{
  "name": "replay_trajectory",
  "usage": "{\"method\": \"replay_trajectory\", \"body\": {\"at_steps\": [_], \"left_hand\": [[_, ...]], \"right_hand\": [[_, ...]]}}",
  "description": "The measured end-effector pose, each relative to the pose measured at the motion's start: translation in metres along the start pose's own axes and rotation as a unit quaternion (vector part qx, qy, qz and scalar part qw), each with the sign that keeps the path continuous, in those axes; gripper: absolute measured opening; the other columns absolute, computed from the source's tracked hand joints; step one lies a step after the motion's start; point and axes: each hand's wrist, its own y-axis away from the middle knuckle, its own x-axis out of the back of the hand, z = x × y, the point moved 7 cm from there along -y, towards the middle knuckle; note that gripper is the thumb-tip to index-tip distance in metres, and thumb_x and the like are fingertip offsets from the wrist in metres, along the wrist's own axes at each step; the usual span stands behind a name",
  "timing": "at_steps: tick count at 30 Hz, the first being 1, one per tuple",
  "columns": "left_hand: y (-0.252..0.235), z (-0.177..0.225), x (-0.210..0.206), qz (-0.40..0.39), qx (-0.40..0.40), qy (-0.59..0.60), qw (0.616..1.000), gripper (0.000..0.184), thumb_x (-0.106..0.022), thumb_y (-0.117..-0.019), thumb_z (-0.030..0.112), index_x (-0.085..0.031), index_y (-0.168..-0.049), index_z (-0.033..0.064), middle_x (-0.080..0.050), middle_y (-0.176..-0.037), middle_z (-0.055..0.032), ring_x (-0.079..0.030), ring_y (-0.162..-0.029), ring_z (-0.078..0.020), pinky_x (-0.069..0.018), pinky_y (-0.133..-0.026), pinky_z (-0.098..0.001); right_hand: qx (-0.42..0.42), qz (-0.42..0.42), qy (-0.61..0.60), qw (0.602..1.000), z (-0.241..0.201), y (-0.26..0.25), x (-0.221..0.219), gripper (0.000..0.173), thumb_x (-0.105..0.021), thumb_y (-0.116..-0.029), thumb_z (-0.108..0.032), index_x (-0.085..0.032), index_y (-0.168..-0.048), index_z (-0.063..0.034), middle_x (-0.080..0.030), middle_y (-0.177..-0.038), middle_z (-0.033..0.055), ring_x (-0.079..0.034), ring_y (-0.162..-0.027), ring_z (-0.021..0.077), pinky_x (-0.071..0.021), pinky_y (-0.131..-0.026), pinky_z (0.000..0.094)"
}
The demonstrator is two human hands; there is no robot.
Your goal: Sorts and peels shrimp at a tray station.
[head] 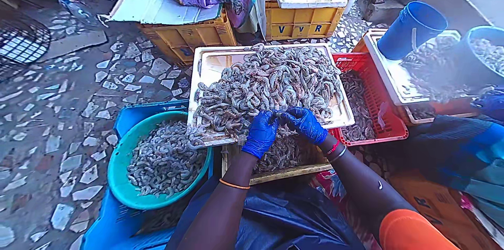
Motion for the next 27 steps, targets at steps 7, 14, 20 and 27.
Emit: {"method": "replay_trajectory", "body": {"at_steps": [7,14,20,27], "left_hand": [[0.000,-0.011,0.016,0.036,0.081,-0.077,0.993,0.030,-0.056,-0.1062,0.025,-0.070,-0.121,0.0019,-0.067,-0.119,-0.0198,-0.064,-0.114,-0.0338,-0.0472,-0.101,-0.0582],[0.008,-0.009,-0.003,0.032,0.124,0.249,0.960,0.029,-0.052,-0.1075,0.016,-0.062,-0.130,0.0006,-0.066,-0.122,-0.0093,-0.061,-0.110,-0.0087,-0.0491,-0.099,-0.0305],[0.012,-0.021,-0.004,0.010,0.116,0.465,0.878,0.028,-0.041,-0.1094,0.014,-0.059,-0.127,0.0029,-0.068,-0.112,-0.0060,-0.065,-0.103,-0.0145,-0.0542,-0.094,-0.0352],[0.028,-0.040,0.067,0.206,0.121,0.468,0.851,0.035,-0.039,-0.1119,0.030,-0.057,-0.136,0.0133,-0.065,-0.130,-0.0015,-0.063,-0.113,-0.0132,-0.0523,-0.094,-0.0354]], "right_hand": [[-0.018,0.002,-0.070,0.997,-0.010,0.009,0.011,0.030,-0.049,-0.1066,-0.017,-0.069,-0.087,-0.0046,-0.068,-0.071,0.0001,-0.061,-0.062,0.0061,-0.0532,-0.063,0.0238],[0.018,-0.042,0.365,0.930,-0.004,0.002,-0.014,0.038,-0.058,-0.1027,-0.042,-0.066,-0.133,-0.0212,-0.070,-0.115,0.0119,-0.064,-0.110,0.0309,-0.0418,-0.101,0.0583],[0.237,0.045,0.415,0.877,-0.011,0.005,-0.041,0.029,-0.060,-0.0996,-0.023,-0.073,-0.122,-0.0115,-0.074,-0.114,0.0097,-0.068,-0.109,0.0290,-0.0382,-0.112,0.0576],[0.039,-0.229,0.467,0.853,-0.001,0.005,-0.055,0.056,-0.048,-0.1004,-0.063,-0.072,-0.120,-0.0167,-0.070,-0.118,0.0114,-0.063,-0.117,0.0301,-0.0312,-0.114,0.0614]]}}
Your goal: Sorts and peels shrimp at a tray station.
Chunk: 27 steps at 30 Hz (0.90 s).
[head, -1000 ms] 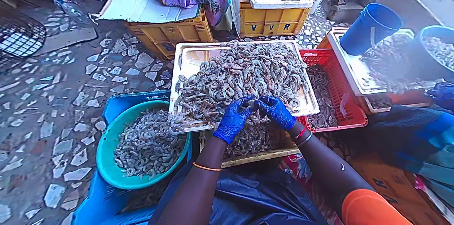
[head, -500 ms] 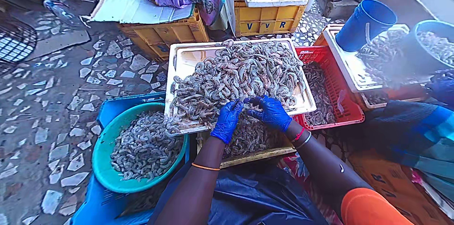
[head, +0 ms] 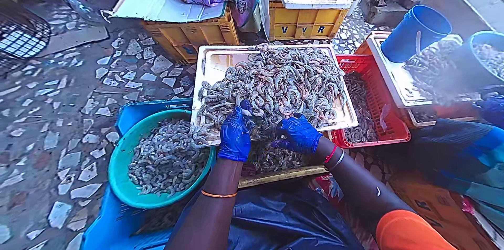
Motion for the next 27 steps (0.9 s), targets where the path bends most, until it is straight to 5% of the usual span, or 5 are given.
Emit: {"method": "replay_trajectory", "body": {"at_steps": [5,10,14,18,27], "left_hand": [[-0.009,0.017,0.056,0.195,-0.032,0.212,0.957,0.062,-0.010,-0.1093,0.056,-0.033,-0.153,0.0176,-0.046,-0.152,-0.0056,-0.051,-0.133,-0.0194,-0.0427,-0.107,-0.0449],[-0.007,-0.016,-0.004,0.020,0.025,-0.118,0.992,0.044,-0.045,-0.1107,0.032,-0.049,-0.148,0.0088,-0.060,-0.142,-0.0112,-0.061,-0.125,-0.0216,-0.0500,-0.102,-0.0421],[-0.005,-0.027,-0.046,-0.141,-0.158,-0.481,0.851,0.050,-0.070,-0.0948,0.014,-0.063,-0.143,0.0275,-0.056,-0.151,-0.0041,-0.048,-0.142,-0.0248,-0.0367,-0.116,-0.0526],[0.004,-0.031,-0.067,-0.132,-0.272,-0.571,0.763,0.036,-0.067,-0.0941,0.011,-0.075,-0.127,0.0237,-0.073,-0.122,-0.0134,-0.066,-0.118,-0.0356,-0.0482,-0.100,-0.0584],[0.011,-0.054,-0.098,-0.126,-0.200,-0.760,0.605,0.032,-0.060,-0.0938,0.006,-0.072,-0.123,0.0131,-0.072,-0.113,-0.0184,-0.067,-0.110,-0.0387,-0.0247,-0.115,-0.0672]], "right_hand": [[-0.205,0.141,0.030,0.968,0.050,-0.013,0.023,0.036,-0.064,-0.0961,-0.049,-0.075,-0.112,-0.0182,-0.073,-0.107,0.0100,-0.068,-0.102,0.0315,-0.0510,-0.087,0.0599],[-0.204,0.162,0.074,0.963,0.046,-0.036,0.005,0.030,-0.059,-0.1001,-0.034,-0.072,-0.107,-0.0075,-0.070,-0.108,0.0181,-0.067,-0.104,0.0381,-0.0485,-0.088,0.0628],[-0.164,0.165,0.004,0.972,0.033,-0.020,0.021,0.033,-0.052,-0.1048,-0.040,-0.072,-0.110,-0.0138,-0.070,-0.103,0.0118,-0.068,-0.098,0.0319,-0.0519,-0.081,0.0567],[-0.182,0.106,-0.248,0.945,0.039,-0.008,0.010,0.033,-0.046,-0.1089,-0.033,-0.071,-0.119,-0.0138,-0.074,-0.100,0.0080,-0.071,-0.094,0.0230,-0.0543,-0.089,0.0507],[-0.226,0.079,-0.247,0.939,0.065,0.002,0.011,0.039,-0.049,-0.1064,-0.045,-0.070,-0.099,-0.0131,-0.070,-0.080,0.0049,-0.067,-0.078,0.0222,-0.0515,-0.078,0.0498]]}}
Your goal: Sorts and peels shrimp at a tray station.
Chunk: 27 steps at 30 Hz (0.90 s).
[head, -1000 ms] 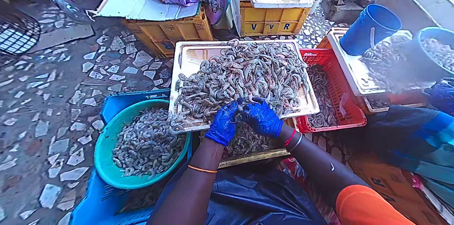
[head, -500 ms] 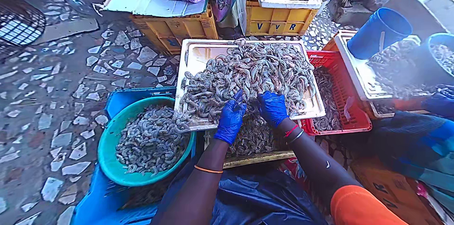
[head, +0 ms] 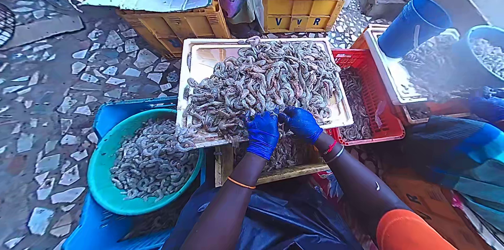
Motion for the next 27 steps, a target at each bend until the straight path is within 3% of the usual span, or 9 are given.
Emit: {"method": "replay_trajectory", "body": {"at_steps": [8,11,13,15,18,20,23,24,27], "left_hand": [[-0.004,0.004,0.007,-0.031,-0.015,0.014,0.999,0.023,-0.059,-0.0950,0.007,-0.075,-0.112,0.0078,-0.072,-0.110,-0.0184,-0.067,-0.109,-0.0375,-0.0261,-0.116,-0.0645],[0.000,-0.010,0.022,0.020,0.035,0.140,0.989,0.026,-0.051,-0.1032,0.009,-0.074,-0.116,0.0062,-0.073,-0.109,-0.0188,-0.069,-0.109,-0.0356,-0.0359,-0.113,-0.0602],[0.001,-0.027,0.026,0.008,0.106,0.242,0.964,0.027,-0.048,-0.1075,0.015,-0.073,-0.115,0.0065,-0.073,-0.110,-0.0196,-0.068,-0.109,-0.0378,-0.0479,-0.100,-0.0618],[0.003,-0.043,0.025,0.022,0.143,0.312,0.939,0.027,-0.049,-0.1078,0.016,-0.073,-0.115,0.0075,-0.073,-0.114,-0.0164,-0.068,-0.112,-0.0344,-0.0498,-0.099,-0.0599],[0.006,-0.063,0.027,0.052,0.175,0.358,0.916,0.026,-0.049,-0.1082,0.015,-0.071,-0.119,0.0085,-0.073,-0.116,-0.0114,-0.070,-0.108,-0.0272,-0.0517,-0.099,-0.0534],[0.006,-0.073,0.028,0.054,0.163,0.364,0.915,0.026,-0.050,-0.1080,0.017,-0.070,-0.123,0.0122,-0.073,-0.113,-0.0096,-0.070,-0.100,-0.0247,-0.0537,-0.092,-0.0521],[0.007,-0.057,0.028,-0.014,0.019,0.416,0.909,0.035,-0.057,-0.1052,0.015,-0.063,-0.139,0.0117,-0.066,-0.136,-0.0082,-0.063,-0.123,-0.0185,-0.0480,-0.108,-0.0422],[0.008,-0.048,0.025,-0.031,-0.011,0.437,0.899,0.035,-0.059,-0.1033,0.013,-0.063,-0.138,0.0094,-0.065,-0.136,-0.0093,-0.061,-0.123,-0.0175,-0.0479,-0.107,-0.0392],[0.008,-0.037,0.012,-0.042,-0.007,0.405,0.913,0.021,-0.062,-0.1001,0.010,-0.070,-0.118,0.0011,-0.065,-0.119,-0.0173,-0.063,-0.114,-0.0265,-0.0501,-0.102,-0.0465]], "right_hand": [[0.058,0.030,0.005,0.998,0.006,0.003,0.009,0.038,-0.052,-0.1054,-0.045,-0.071,-0.097,-0.0128,-0.069,-0.080,0.0059,-0.066,-0.076,0.0229,-0.0520,-0.076,0.0501],[0.153,0.073,0.029,0.985,-0.011,0.012,0.013,0.033,-0.056,-0.1041,-0.039,-0.074,-0.098,-0.0112,-0.070,-0.082,0.0057,-0.067,-0.081,0.0208,-0.0490,-0.094,0.0487],[0.226,0.104,0.030,0.968,-0.022,0.017,0.013,0.032,-0.059,-0.1025,-0.036,-0.074,-0.093,-0.0090,-0.070,-0.079,0.0059,-0.067,-0.082,0.0197,-0.0450,-0.103,0.0498],[0.253,0.111,0.015,0.961,-0.025,0.020,0.011,0.031,-0.059,-0.1024,-0.035,-0.074,-0.092,-0.0091,-0.070,-0.080,0.0047,-0.069,-0.083,0.0175,-0.0435,-0.109,0.0485],[0.239,0.104,-0.059,0.964,-0.021,0.019,0.009,0.029,-0.060,-0.1022,-0.030,-0.073,-0.090,-0.0078,-0.067,-0.077,0.0048,-0.064,-0.077,0.0171,-0.0495,-0.095,0.0449],[0.212,0.089,-0.130,0.964,-0.016,0.019,0.011,0.026,-0.059,-0.1033,-0.028,-0.074,-0.095,-0.0079,-0.069,-0.079,0.0035,-0.063,-0.071,0.0133,-0.0541,-0.075,0.0382],[0.181,0.057,-0.203,0.961,-0.014,0.020,0.010,0.025,-0.058,-0.1039,-0.026,-0.073,-0.098,-0.0077,-0.067,-0.077,0.0006,-0.058,-0.065,0.0084,-0.0509,-0.066,0.0308],[0.175,0.052,-0.214,0.960,-0.016,0.020,0.008,0.023,-0.059,-0.1035,-0.025,-0.073,-0.097,-0.0074,-0.066,-0.076,-0.0005,-0.057,-0.064,0.0069,-0.0495,-0.064,0.0285],[0.150,0.042,-0.219,0.963,-0.018,0.020,0.002,0.024,-0.062,-0.1028,-0.027,-0.072,-0.092,-0.0080,-0.065,-0.074,-0.0011,-0.056,-0.064,0.0068,-0.0473,-0.064,0.0290]]}}
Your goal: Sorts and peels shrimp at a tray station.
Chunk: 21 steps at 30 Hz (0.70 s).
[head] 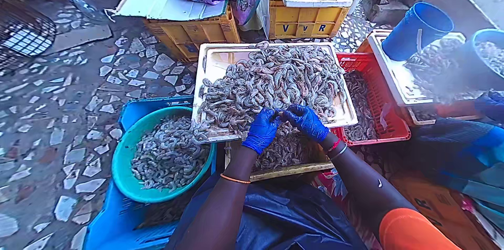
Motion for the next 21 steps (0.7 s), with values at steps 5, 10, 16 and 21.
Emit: {"method": "replay_trajectory", "body": {"at_steps": [5,10,16,21], "left_hand": [[-0.004,-0.009,0.016,0.058,0.079,-0.104,0.990,0.027,-0.062,-0.1027,0.025,-0.073,-0.117,0.0043,-0.068,-0.120,-0.0195,-0.064,-0.115,-0.0353,-0.0486,-0.101,-0.0595],[-0.002,-0.018,0.014,0.056,0.106,0.188,0.975,0.027,-0.057,-0.1058,0.018,-0.066,-0.124,0.0014,-0.070,-0.119,-0.0102,-0.064,-0.106,-0.0124,-0.0508,-0.098,-0.0339],[-0.001,-0.007,-0.008,0.027,0.046,0.310,0.949,0.028,-0.053,-0.1056,0.011,-0.061,-0.131,0.0049,-0.067,-0.122,-0.0042,-0.064,-0.110,-0.0092,-0.0527,-0.098,-0.0309],[0.001,0.013,0.000,0.017,-0.115,0.212,0.970,0.031,-0.052,-0.1042,0.009,-0.060,-0.133,0.0001,-0.057,-0.143,-0.0099,-0.052,-0.135,-0.0127,-0.0431,-0.114,-0.0326]], "right_hand": [[0.013,-0.009,-0.170,0.985,-0.006,0.004,0.003,0.026,-0.048,-0.1047,-0.019,-0.066,-0.090,-0.0081,-0.061,-0.072,-0.0039,-0.053,-0.061,0.0034,-0.0467,-0.060,0.0216],[0.004,-0.064,0.300,0.952,0.007,-0.004,0.007,0.045,-0.060,-0.0981,-0.056,-0.071,-0.127,-0.0229,-0.071,-0.118,0.0057,-0.065,-0.112,0.0252,-0.0451,-0.101,0.0564],[0.028,-0.006,0.068,0.997,-0.006,-0.005,-0.013,0.033,-0.049,-0.1082,-0.020,-0.066,-0.136,-0.0170,-0.071,-0.123,0.0078,-0.067,-0.111,0.0214,-0.0515,-0.097,0.0495],[-0.050,0.020,-0.203,0.978,-0.002,-0.001,-0.020,0.022,-0.052,-0.1069,-0.015,-0.067,-0.117,-0.0026,-0.068,-0.100,0.0035,-0.062,-0.088,0.0069,-0.0525,-0.084,0.0268]]}}
